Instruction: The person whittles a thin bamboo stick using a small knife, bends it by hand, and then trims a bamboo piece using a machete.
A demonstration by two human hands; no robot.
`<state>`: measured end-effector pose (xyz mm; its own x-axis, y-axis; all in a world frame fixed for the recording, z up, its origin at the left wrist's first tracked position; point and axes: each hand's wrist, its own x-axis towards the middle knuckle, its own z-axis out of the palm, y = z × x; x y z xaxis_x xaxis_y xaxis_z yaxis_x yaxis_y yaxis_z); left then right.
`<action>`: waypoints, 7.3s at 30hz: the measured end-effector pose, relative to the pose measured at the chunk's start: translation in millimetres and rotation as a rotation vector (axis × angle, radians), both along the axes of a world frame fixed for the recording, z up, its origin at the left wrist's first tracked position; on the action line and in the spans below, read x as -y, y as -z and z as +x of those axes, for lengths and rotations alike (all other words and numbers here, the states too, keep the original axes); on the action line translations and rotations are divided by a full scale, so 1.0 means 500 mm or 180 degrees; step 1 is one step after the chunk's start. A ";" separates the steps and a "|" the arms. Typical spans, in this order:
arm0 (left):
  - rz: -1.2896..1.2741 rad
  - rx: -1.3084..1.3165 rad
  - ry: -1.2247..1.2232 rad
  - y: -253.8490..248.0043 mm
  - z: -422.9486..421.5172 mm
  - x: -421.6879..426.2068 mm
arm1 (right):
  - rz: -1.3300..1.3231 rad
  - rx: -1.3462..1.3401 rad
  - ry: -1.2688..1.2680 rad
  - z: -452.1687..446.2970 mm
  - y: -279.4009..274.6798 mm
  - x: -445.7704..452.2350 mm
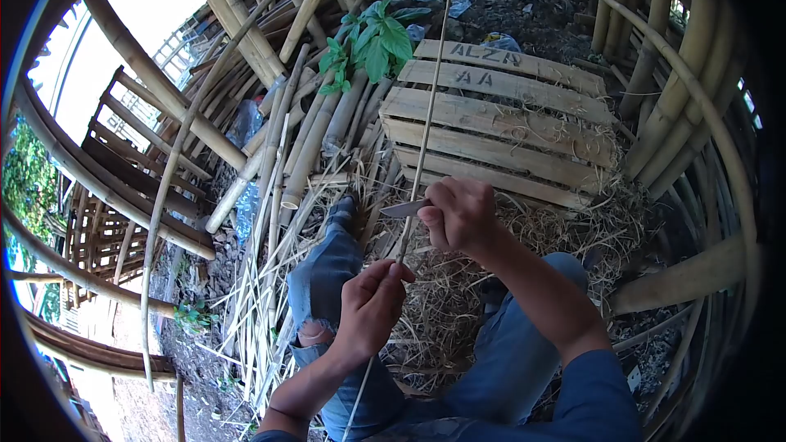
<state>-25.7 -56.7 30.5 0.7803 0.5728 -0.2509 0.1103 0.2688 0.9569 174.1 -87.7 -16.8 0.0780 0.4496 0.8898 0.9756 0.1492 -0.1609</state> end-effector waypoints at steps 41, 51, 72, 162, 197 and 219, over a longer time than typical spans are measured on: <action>0.1476 -0.0284 -0.0158 0.007 -0.024 0.011 | 0.0337 0.0864 0.0709 -0.001 -0.004 0.012; 0.1127 -0.0499 -0.0066 0.042 -0.045 0.028 | -0.0315 -0.0198 0.0804 0.018 0.006 0.021; 0.2308 -0.0345 -0.0509 0.040 -0.058 0.037 | -0.0233 0.0190 0.0934 0.020 0.000 0.017; 0.5786 -0.1341 -0.1405 -0.026 -0.254 -0.310 | 0.1717 -0.4041 -0.2012 0.388 0.034 0.226; 0.4439 -0.1841 -0.3646 0.019 -0.411 -0.467 | 0.1936 -0.4083 -0.0840 0.355 0.006 0.245; 0.3569 0.1495 -0.4909 0.025 -0.456 -0.543 | 0.2637 -0.4507 -0.1776 0.382 0.013 0.276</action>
<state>-253.5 214.8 18.2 -0.5710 0.4423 0.6917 0.1437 -0.7757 0.6146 365.1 -225.7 -23.4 0.9459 0.1883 0.2643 -0.0365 0.8710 -0.4899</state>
